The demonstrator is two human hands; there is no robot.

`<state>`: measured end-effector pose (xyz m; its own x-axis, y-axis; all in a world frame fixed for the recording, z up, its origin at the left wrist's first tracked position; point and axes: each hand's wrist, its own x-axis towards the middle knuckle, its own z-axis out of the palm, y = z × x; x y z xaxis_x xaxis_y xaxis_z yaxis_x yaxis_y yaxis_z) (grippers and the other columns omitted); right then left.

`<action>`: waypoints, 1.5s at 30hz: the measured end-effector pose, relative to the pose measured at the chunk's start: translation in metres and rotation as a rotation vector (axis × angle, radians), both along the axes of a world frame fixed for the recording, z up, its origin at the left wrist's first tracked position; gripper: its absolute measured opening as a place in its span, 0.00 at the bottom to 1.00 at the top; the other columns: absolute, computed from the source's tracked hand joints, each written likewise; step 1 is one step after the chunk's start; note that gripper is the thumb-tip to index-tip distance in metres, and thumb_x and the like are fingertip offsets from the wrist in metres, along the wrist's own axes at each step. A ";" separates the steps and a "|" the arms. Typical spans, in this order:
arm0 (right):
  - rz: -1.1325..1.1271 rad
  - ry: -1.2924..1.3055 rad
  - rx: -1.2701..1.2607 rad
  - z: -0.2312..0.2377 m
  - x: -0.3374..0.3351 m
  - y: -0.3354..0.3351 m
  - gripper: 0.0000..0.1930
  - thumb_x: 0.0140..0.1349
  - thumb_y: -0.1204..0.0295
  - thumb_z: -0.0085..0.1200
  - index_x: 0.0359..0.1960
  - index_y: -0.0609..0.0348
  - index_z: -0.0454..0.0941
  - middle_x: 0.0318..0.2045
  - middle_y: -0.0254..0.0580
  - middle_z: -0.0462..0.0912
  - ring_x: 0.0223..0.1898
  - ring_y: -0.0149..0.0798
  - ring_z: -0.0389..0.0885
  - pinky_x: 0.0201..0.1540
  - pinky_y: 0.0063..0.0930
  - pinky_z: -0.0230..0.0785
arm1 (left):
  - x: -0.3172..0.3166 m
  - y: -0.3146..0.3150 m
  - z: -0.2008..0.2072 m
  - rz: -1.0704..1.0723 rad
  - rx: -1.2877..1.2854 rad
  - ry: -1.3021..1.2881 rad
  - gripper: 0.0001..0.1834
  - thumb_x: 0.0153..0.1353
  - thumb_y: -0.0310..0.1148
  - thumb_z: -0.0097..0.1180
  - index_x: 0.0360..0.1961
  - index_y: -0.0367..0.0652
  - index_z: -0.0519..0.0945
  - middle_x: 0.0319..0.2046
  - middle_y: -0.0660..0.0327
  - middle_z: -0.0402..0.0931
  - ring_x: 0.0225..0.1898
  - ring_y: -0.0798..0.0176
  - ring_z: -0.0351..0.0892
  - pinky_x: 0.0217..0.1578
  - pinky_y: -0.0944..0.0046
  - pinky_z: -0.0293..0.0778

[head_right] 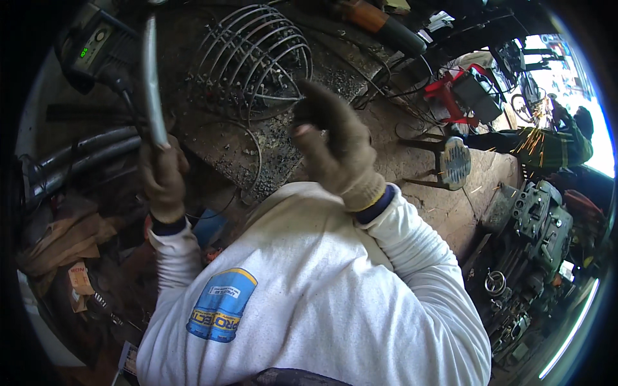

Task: The person uses an angle grinder to smooth a metal cage-like guard, then hits a metal rod with a hammer, and finally welds the rod to the guard with a welding torch.

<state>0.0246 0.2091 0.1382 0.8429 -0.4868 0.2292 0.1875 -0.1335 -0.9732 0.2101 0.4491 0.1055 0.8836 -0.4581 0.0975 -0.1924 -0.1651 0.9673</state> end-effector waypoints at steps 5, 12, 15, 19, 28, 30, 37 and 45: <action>0.044 -0.156 -0.012 0.013 0.030 0.029 0.31 0.73 0.70 0.56 0.73 0.69 0.58 0.47 0.49 0.84 0.46 0.39 0.84 0.51 0.33 0.79 | -0.066 -0.051 0.006 -0.298 0.069 -0.918 0.17 0.72 0.39 0.54 0.52 0.37 0.76 0.44 0.50 0.82 0.39 0.52 0.85 0.38 0.56 0.80; -0.309 -0.012 0.327 -0.007 -0.022 -0.007 0.31 0.75 0.71 0.48 0.75 0.65 0.53 0.41 0.46 0.82 0.39 0.43 0.85 0.46 0.39 0.82 | -0.046 -0.070 0.023 -0.689 0.111 -0.722 0.25 0.73 0.49 0.54 0.56 0.36 0.80 0.48 0.49 0.82 0.49 0.48 0.83 0.49 0.48 0.78; -0.415 0.139 0.263 -0.014 -0.048 -0.025 0.29 0.74 0.68 0.51 0.72 0.65 0.60 0.35 0.40 0.80 0.31 0.36 0.82 0.36 0.30 0.81 | -0.016 -0.039 0.000 -0.287 0.152 -0.728 0.19 0.75 0.42 0.53 0.53 0.37 0.81 0.47 0.51 0.83 0.50 0.55 0.83 0.48 0.54 0.79; -0.395 0.316 0.078 -0.031 -0.076 -0.025 0.24 0.74 0.64 0.52 0.67 0.65 0.70 0.31 0.33 0.78 0.24 0.25 0.76 0.26 0.21 0.73 | 0.033 -0.020 -0.025 -0.010 -0.011 -0.448 0.18 0.75 0.43 0.54 0.50 0.38 0.82 0.44 0.54 0.83 0.47 0.59 0.82 0.48 0.57 0.78; -0.190 0.610 -0.321 -0.035 -0.076 -0.008 0.21 0.69 0.68 0.56 0.62 0.60 0.75 0.36 0.47 0.86 0.32 0.40 0.87 0.36 0.34 0.79 | 0.068 -0.040 -0.054 0.112 0.269 -0.514 0.17 0.74 0.46 0.52 0.50 0.45 0.83 0.38 0.51 0.86 0.39 0.48 0.87 0.40 0.55 0.80; -0.144 0.562 -0.502 -0.030 -0.070 -0.007 0.23 0.67 0.69 0.57 0.63 0.58 0.75 0.38 0.51 0.87 0.36 0.47 0.89 0.39 0.40 0.80 | 0.066 -0.045 -0.055 0.079 0.332 -0.488 0.17 0.74 0.46 0.52 0.51 0.46 0.83 0.40 0.50 0.86 0.40 0.45 0.87 0.40 0.54 0.80; 0.075 0.666 -0.678 -0.012 -0.046 0.002 0.25 0.66 0.63 0.59 0.64 0.54 0.74 0.43 0.55 0.86 0.41 0.55 0.88 0.41 0.45 0.81 | 0.065 -0.046 -0.067 0.158 0.456 -0.699 0.16 0.73 0.44 0.52 0.50 0.47 0.85 0.41 0.50 0.86 0.39 0.44 0.87 0.39 0.51 0.82; 0.226 0.701 -0.866 0.013 -0.017 0.019 0.29 0.68 0.60 0.58 0.69 0.51 0.68 0.40 0.53 0.85 0.37 0.54 0.88 0.37 0.45 0.81 | 0.065 -0.044 -0.073 0.099 0.267 -0.937 0.13 0.68 0.34 0.59 0.50 0.42 0.85 0.42 0.50 0.86 0.39 0.45 0.88 0.37 0.55 0.84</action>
<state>0.0080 0.2282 0.1515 0.9662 -0.2150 -0.1421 -0.2570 -0.8445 -0.4698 0.2754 0.4054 0.0330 0.5366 -0.4945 0.6838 -0.8372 -0.4132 0.3582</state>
